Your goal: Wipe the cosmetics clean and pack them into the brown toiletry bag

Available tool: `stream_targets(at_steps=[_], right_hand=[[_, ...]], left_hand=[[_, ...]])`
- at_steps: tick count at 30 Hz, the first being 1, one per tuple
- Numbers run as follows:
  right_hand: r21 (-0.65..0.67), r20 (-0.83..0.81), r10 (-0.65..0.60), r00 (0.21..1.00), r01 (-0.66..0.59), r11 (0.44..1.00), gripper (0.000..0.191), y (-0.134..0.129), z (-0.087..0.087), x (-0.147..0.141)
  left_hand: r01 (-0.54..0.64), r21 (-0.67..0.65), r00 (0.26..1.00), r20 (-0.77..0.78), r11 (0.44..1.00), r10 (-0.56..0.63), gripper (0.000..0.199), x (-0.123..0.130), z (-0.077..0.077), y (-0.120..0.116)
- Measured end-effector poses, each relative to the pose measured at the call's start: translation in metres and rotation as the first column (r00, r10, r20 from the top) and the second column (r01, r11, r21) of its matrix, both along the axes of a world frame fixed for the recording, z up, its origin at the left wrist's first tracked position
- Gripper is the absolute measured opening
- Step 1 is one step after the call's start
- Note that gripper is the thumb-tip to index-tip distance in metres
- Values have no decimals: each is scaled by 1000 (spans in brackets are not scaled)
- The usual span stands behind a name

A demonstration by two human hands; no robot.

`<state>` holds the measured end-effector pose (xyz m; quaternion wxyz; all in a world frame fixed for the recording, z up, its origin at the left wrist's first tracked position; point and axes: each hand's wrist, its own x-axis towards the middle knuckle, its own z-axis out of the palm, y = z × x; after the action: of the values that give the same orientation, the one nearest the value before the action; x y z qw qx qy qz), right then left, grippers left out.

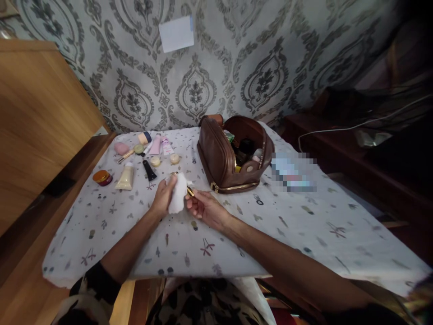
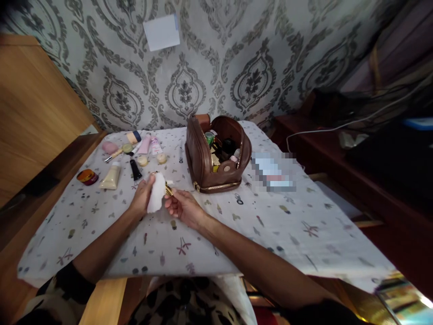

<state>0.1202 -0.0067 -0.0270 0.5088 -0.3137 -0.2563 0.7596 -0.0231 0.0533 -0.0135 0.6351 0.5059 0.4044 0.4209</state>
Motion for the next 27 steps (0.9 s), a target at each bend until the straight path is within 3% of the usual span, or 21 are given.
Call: stream_targets(at_steps=[4,6,12,16,19,23,25,27], right_hand=[[51,3,-58,998,58,997,50,0,0,0],[93,51,-92,994,87,992,50,1,0,1],[378,297,-305,905,182,908,45,1,11,13],[506,324,-451,832,251,825,37,-10,27,27],[588,332,-561,759,299,752,29,-22,46,50],[681,312,-724,616,386,622,25,-33,78,94],[716,299,-799,522,431,549,26,-35,93,117],[756,296,-846,444,432,492,26,-33,103,137]], left_hand=[[218,8,976,2,976,-218,53,5,3,-8],[242,13,970,-19,970,-242,51,6,3,-10],[169,161,970,-201,972,-135,43,4,5,-10],[155,368,950,-312,917,-36,33,9,20,-17],[276,505,902,-430,818,-39,33,17,41,-20],[375,694,845,-528,614,80,33,35,71,-9],[420,739,813,-564,526,144,22,47,84,2],[501,750,765,-617,432,186,34,60,95,12]])
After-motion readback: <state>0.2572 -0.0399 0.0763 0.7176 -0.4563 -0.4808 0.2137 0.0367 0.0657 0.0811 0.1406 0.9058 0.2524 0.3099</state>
